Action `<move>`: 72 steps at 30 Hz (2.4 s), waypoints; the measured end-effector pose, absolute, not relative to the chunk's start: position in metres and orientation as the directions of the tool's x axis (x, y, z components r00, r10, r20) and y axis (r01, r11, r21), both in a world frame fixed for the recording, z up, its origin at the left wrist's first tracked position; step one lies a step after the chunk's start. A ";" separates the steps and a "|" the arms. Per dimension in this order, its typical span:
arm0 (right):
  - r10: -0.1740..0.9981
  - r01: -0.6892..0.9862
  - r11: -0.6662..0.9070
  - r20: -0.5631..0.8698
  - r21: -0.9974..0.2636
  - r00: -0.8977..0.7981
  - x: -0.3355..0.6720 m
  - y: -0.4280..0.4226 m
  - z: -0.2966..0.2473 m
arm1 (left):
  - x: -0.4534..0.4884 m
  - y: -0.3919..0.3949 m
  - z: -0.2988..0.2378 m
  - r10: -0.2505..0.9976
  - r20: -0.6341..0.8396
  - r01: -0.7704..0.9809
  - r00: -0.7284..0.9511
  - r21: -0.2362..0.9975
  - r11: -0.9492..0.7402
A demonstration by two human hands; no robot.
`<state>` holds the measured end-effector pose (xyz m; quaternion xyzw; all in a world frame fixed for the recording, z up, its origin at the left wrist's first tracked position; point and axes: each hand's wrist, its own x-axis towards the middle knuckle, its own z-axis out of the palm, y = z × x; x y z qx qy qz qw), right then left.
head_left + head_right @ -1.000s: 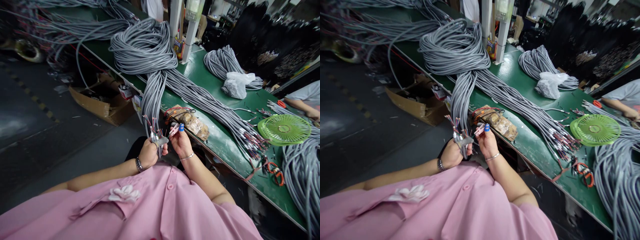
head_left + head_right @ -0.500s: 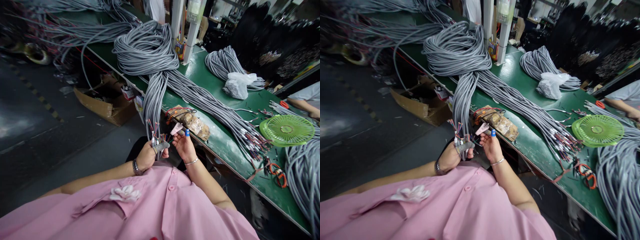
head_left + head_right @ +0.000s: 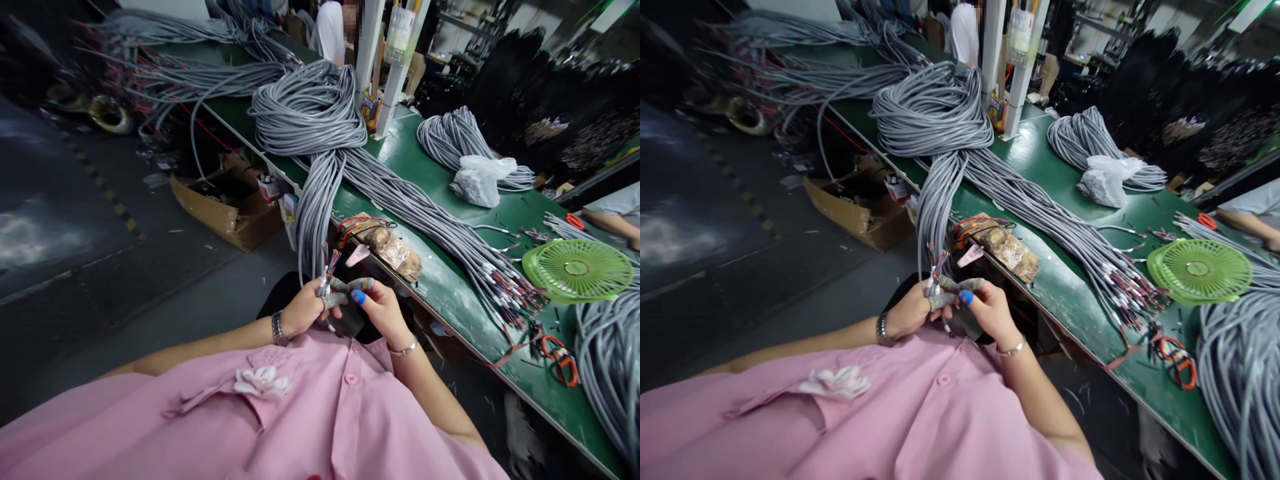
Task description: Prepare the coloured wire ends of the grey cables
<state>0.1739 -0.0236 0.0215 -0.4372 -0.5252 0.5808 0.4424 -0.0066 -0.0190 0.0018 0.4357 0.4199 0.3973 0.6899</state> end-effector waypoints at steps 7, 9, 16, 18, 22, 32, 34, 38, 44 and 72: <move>0.974 0.024 0.042 0.036 -0.999 -0.222 0.137 -0.024 0.034 | -0.010 -0.028 -0.003 0.938 -0.178 -0.188 0.296 0.952 0.240; 0.976 0.038 0.057 0.048 -0.998 -0.214 0.133 -0.025 0.032 | -0.013 -0.029 0.000 0.928 -0.184 -0.159 0.323 0.957 0.244; 0.967 -0.172 -0.120 -0.076 -0.978 -0.243 0.138 -0.028 0.025 | -0.021 -0.032 0.009 0.871 -0.162 -0.162 0.464 0.951 0.263; 0.967 -0.229 -0.159 -0.105 -0.960 -0.230 0.139 -0.027 0.022 | -0.022 -0.031 0.008 0.869 -0.140 -0.176 0.474 0.952 0.249; 0.971 -0.301 -0.228 -0.193 -0.926 -0.144 0.137 -0.023 0.017 | -0.022 -0.031 0.003 0.921 -0.126 -0.179 0.369 0.963 0.203; 0.954 -0.133 -0.177 -0.137 -0.975 -0.265 0.136 -0.011 0.031 | -0.026 -0.026 0.017 0.871 -0.253 0.044 0.421 0.965 0.258; 0.955 -0.112 -0.185 -0.152 -0.976 -0.257 0.135 -0.010 0.028 | -0.027 -0.024 0.015 0.859 -0.261 0.065 0.441 0.964 0.259; 0.969 -0.133 -0.183 -0.157 -0.974 -0.189 0.135 -0.011 0.017 | -0.029 -0.021 0.003 0.868 -0.259 -0.020 0.424 0.955 0.295; 0.955 -0.329 -0.284 -0.238 -0.901 -0.175 0.135 -0.014 0.003 | -0.025 -0.017 -0.009 0.902 -0.270 -0.354 0.337 0.852 0.387; 0.975 -0.097 -0.171 -0.154 -0.981 -0.160 0.133 0.001 0.010 | -0.021 -0.006 -0.014 0.945 -0.263 -0.187 0.193 0.936 0.298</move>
